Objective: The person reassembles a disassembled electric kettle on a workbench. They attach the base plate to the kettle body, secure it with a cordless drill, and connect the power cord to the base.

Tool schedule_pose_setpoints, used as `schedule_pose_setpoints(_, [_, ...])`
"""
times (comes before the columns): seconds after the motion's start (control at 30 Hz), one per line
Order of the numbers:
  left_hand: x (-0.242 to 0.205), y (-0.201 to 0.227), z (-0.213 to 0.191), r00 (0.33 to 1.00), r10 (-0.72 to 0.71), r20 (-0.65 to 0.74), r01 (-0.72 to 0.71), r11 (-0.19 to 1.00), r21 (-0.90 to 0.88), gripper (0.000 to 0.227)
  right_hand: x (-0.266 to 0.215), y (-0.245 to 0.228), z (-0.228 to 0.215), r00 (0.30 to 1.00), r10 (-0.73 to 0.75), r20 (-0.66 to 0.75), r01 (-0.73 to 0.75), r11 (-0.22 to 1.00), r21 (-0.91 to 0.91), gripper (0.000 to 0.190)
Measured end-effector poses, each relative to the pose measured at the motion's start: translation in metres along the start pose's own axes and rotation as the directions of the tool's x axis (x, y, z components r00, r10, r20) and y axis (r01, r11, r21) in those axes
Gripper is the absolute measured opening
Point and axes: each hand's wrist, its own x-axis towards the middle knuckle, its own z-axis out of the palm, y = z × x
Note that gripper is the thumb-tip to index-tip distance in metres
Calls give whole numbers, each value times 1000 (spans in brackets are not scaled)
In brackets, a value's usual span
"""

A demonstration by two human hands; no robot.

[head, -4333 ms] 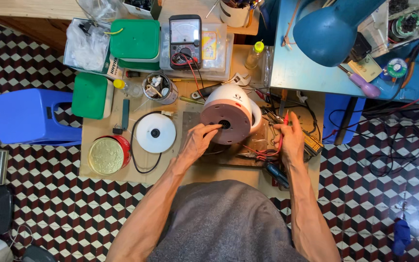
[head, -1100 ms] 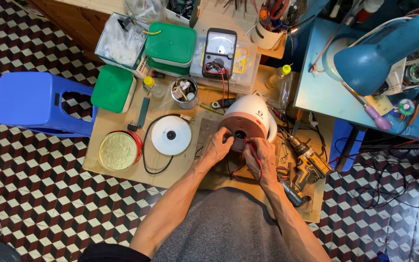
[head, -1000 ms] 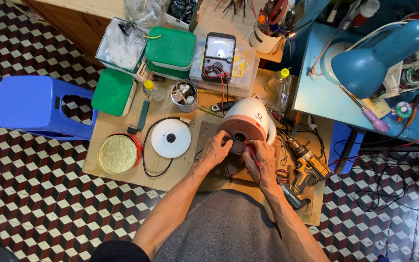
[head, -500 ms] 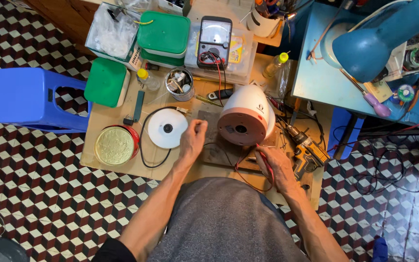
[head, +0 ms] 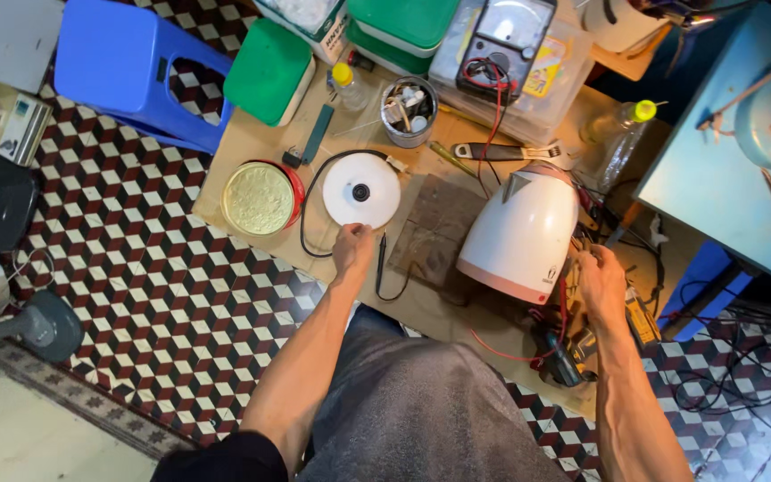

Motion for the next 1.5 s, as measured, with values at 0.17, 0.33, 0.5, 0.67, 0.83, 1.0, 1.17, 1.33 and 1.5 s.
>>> schedule_pose_setpoints(0.17, [34,-21,-15,911,-404,90,407,834,-372,50,40,13,43,895,346,282,-441,784,438,39])
schedule_pose_setpoints(0.33, [57,-22,-11,849,-423,318,524,589,-615,47,42,4,55,938,305,162,-345,847,405,40])
schedule_pose_setpoints(0.5, [55,5,-22,848,-362,386,530,568,-630,52,21,-46,33,941,292,170,-325,920,218,38])
schedule_pose_setpoints(0.67, [17,61,-63,925,-97,368,334,671,-662,58,-27,-108,24,944,327,49,-330,922,201,34])
schedule_pose_setpoints(0.83, [-21,104,-122,948,-12,318,240,685,-688,58,-74,-127,28,978,57,-199,-40,995,91,33])
schedule_pose_setpoints(1.0, [-31,123,-153,930,50,364,231,690,-686,54,-96,-112,40,949,-58,-308,47,998,-44,39])
schedule_pose_setpoints(1.17, [-13,110,-158,926,105,362,231,602,-764,48,-100,-78,48,925,-153,-349,153,988,-30,35])
schedule_pose_setpoints(1.33, [4,103,-156,929,14,369,264,672,-692,46,-99,-54,56,936,-4,-353,44,993,106,35])
schedule_pose_setpoints(1.5, [13,101,-155,860,50,509,389,580,-715,45,-115,-58,52,955,-99,-280,137,984,118,36])
